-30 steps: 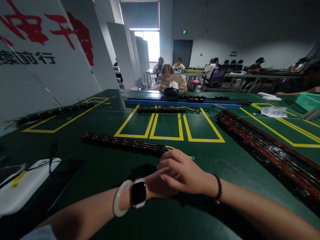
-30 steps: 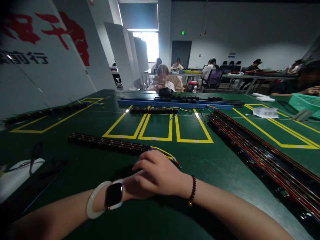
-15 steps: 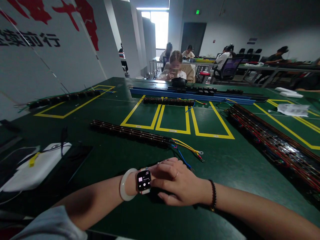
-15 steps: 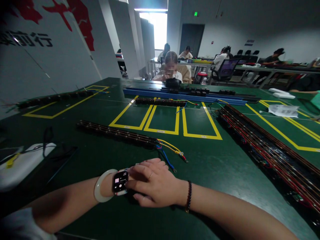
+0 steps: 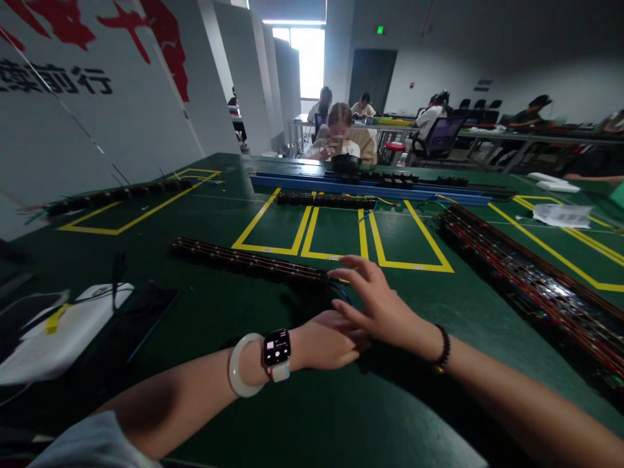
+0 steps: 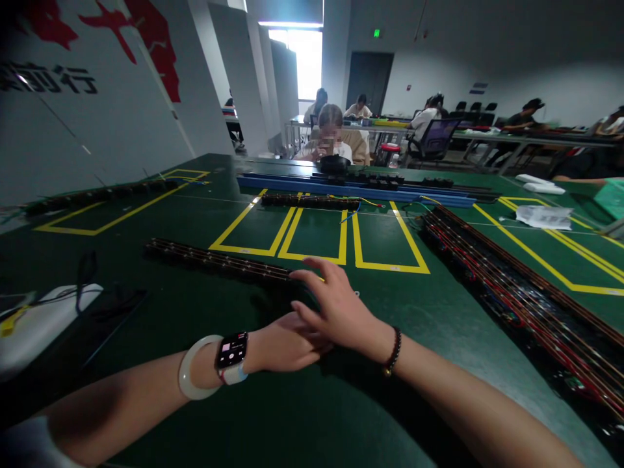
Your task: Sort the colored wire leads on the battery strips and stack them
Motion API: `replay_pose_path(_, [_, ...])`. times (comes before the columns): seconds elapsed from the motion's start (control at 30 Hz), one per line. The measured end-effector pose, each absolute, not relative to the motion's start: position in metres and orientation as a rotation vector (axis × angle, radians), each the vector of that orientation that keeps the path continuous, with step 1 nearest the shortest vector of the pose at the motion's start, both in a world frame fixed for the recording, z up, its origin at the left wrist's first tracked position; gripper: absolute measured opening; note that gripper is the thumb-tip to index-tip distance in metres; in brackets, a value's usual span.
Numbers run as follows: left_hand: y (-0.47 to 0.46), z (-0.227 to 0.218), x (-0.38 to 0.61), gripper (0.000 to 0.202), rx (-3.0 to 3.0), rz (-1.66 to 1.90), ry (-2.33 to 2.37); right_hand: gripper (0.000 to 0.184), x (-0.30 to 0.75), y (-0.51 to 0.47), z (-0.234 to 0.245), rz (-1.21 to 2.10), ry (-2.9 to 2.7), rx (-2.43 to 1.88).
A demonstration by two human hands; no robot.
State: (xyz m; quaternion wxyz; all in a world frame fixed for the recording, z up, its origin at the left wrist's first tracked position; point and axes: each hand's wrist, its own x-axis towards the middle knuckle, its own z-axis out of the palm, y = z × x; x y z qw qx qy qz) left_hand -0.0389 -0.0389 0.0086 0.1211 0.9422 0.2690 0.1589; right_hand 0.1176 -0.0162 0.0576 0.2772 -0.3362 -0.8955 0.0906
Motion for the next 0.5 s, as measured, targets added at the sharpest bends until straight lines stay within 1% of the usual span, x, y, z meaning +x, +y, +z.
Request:
replay_pose_path(0.1, [-0.036, 0.016, -0.038, 0.028, 2.678, 0.364, 0.748, 0.041, 0.138, 0.008, 0.059, 0.245, -2.433, -1.149])
replay_pose_path(0.17, [-0.036, 0.018, -0.038, 0.029, 2.579, 0.384, 0.772, 0.045, 0.151, 0.020, 0.057, 0.331, -2.544, -1.268])
replay_pose_path(0.23, [-0.036, 0.019, -0.038, 0.030, 2.496, 0.441, 0.775, 0.047, 0.161, 0.028, 0.055, 0.543, -2.630, -1.320])
replay_pose_path(0.33, [-0.036, 0.020, -0.039, 0.031, 2.419, 0.497, 0.756, 0.044, 0.166, 0.038, 0.052, 1.000, -2.649, -1.187])
replay_pose_path(0.4, [-0.035, 0.020, -0.040, 0.031, 2.387, 0.508, 0.739, 0.039, 0.166, 0.042, 0.050, 1.258, -2.565, -1.131])
replay_pose_path(0.5, [-0.034, 0.022, -0.041, 0.031, 2.271, 0.514, 0.760, 0.034, 0.163, 0.046, 0.045, 1.518, -2.373, -1.221])
